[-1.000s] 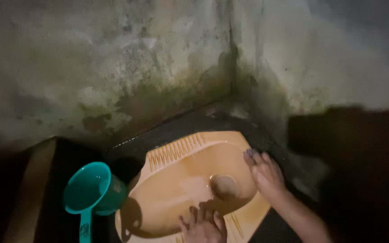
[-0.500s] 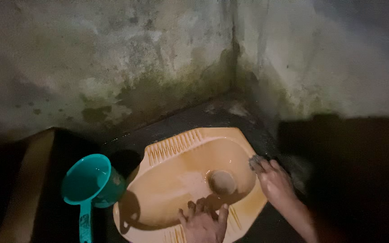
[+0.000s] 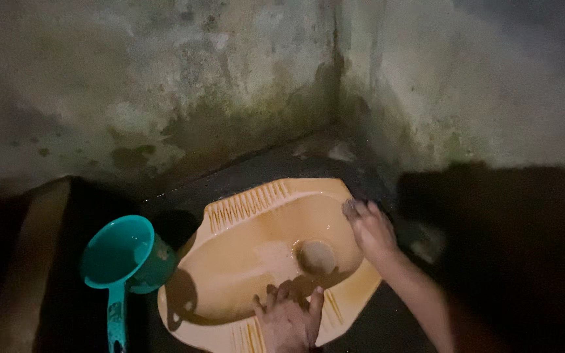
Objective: The person scrubs a beige squat toilet with a metal scouring pad while repeatedly pouring water from a teal plastic cup to rinse the surface. The person uses both hands to scrub the bowl and footrests, occasionally rinsing the pad.
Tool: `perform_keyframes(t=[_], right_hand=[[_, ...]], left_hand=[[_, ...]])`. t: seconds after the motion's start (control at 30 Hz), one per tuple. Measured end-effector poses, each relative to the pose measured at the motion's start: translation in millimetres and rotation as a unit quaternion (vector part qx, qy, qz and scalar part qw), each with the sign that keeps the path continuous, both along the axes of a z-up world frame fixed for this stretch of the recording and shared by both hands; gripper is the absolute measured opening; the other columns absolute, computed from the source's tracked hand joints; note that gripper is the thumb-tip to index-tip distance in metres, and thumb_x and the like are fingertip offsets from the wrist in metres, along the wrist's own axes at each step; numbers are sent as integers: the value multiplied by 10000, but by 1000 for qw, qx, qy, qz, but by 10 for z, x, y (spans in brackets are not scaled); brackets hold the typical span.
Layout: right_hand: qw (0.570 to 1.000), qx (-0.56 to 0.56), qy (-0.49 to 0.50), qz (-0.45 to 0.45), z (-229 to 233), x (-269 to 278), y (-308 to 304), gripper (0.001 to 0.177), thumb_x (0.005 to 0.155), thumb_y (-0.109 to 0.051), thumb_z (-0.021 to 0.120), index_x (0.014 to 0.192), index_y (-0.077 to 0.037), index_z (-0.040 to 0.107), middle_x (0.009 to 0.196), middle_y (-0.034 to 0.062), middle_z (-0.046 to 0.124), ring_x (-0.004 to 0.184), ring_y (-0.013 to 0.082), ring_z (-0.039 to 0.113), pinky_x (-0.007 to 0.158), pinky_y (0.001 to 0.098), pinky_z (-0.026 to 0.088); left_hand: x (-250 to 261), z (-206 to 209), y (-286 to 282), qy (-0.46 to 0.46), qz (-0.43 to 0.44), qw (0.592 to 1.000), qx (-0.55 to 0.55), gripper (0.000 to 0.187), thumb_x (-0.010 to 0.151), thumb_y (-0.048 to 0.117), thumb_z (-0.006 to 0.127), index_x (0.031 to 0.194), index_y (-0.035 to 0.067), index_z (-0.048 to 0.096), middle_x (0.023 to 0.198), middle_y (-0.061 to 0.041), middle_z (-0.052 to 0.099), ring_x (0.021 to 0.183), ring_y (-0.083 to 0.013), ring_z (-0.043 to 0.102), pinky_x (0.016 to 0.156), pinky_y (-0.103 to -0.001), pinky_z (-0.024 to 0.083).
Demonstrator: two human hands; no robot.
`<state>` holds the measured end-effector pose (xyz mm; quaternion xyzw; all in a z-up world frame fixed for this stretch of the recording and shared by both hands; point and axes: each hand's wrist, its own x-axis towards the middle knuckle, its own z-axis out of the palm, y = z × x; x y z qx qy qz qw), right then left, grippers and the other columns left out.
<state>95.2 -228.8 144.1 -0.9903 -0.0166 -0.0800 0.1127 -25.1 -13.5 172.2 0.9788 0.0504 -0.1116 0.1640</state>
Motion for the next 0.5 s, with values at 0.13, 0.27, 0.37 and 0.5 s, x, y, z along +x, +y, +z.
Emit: perform_keyframes(t=[0.13,0.27,0.37,0.5], right_hand=[[998,-4,-3,62,113,-857,-195,493,876,-48,551,1360,-60,639,1427,161,600,984,302,615,864,414,541],[990,19,-106,92,128,-1013,-255,479,808,-5,548,1264,-64,684,1321,118,658,1044,305,625,907,402,545],[985,-37,-137,100,43,-592,-202,411,850,-45,569,1241,-50,695,1250,125,664,1039,330,614,918,427,536],[980,-59,-157,103,24,-88,18,364,842,-50,592,1186,-5,702,1252,104,666,1012,330,609,894,423,533]], left_hand=[[-27,79,21,61,-15,998,9,707,940,660,384,1275,117,688,1468,-43,523,1447,-288,343,1215,-609,128],[-4,88,11,49,-16,999,18,713,932,658,390,1275,107,684,1479,-58,535,1434,-296,343,1200,-612,129],[-28,65,-2,23,-4,1000,0,716,910,654,406,1298,119,683,1449,-72,565,1402,-308,369,1188,-616,125],[-74,73,-4,13,6,1000,0,695,935,653,388,1267,132,706,1465,-68,562,1430,-319,360,1216,-597,108]])
